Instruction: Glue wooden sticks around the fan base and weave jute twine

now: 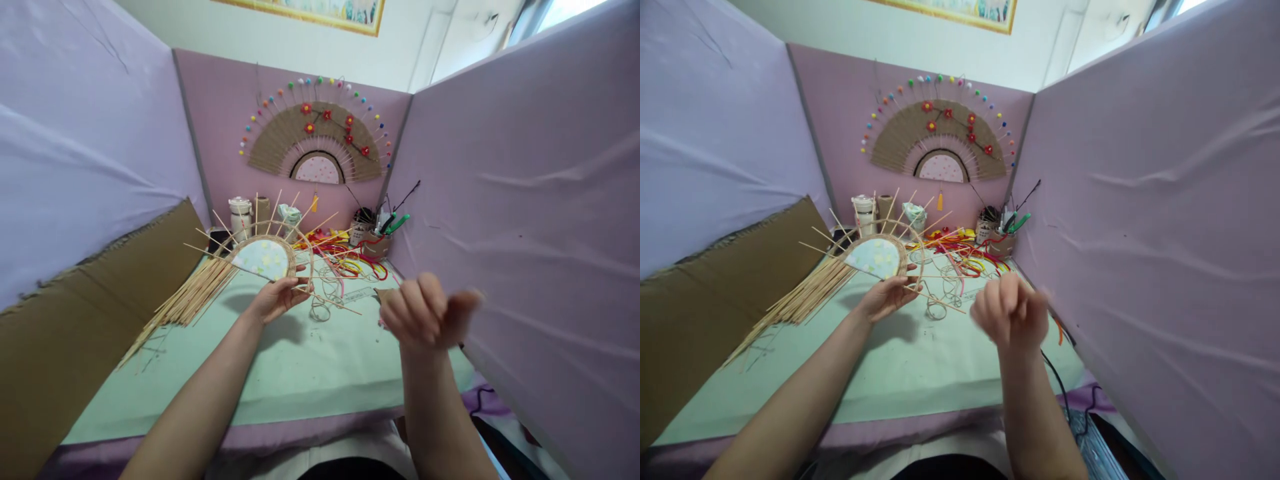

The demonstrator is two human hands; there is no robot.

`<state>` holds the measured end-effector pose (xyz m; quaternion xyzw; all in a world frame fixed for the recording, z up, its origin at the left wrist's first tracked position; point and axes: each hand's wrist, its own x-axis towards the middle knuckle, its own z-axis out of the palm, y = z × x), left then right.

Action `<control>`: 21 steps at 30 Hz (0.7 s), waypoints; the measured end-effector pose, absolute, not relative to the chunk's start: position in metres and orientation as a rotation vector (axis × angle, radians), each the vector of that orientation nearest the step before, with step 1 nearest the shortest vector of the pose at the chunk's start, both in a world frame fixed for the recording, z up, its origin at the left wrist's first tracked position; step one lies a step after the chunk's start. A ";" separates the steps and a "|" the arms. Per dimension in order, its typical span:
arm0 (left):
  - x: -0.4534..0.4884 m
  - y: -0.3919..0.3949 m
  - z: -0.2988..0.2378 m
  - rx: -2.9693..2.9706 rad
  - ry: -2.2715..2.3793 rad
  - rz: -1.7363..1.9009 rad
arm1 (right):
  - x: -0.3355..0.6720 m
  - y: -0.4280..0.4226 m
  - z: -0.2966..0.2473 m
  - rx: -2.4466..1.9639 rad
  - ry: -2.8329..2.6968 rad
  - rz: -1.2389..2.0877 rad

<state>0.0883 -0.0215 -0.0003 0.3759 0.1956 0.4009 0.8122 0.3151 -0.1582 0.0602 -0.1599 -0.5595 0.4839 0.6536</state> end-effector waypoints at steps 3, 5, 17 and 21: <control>0.082 -0.019 0.002 0.790 0.391 0.879 | 0.332 -0.094 0.044 -0.567 -0.916 0.950; 0.079 -0.018 0.003 0.785 0.375 0.876 | 0.329 -0.065 0.026 -0.752 -0.816 0.984; 0.058 -0.011 -0.011 0.873 0.268 0.861 | 0.302 -0.017 0.001 -1.298 -2.200 0.930; 0.051 -0.009 -0.019 0.934 0.226 0.806 | 0.363 0.034 0.031 -1.546 -1.729 0.540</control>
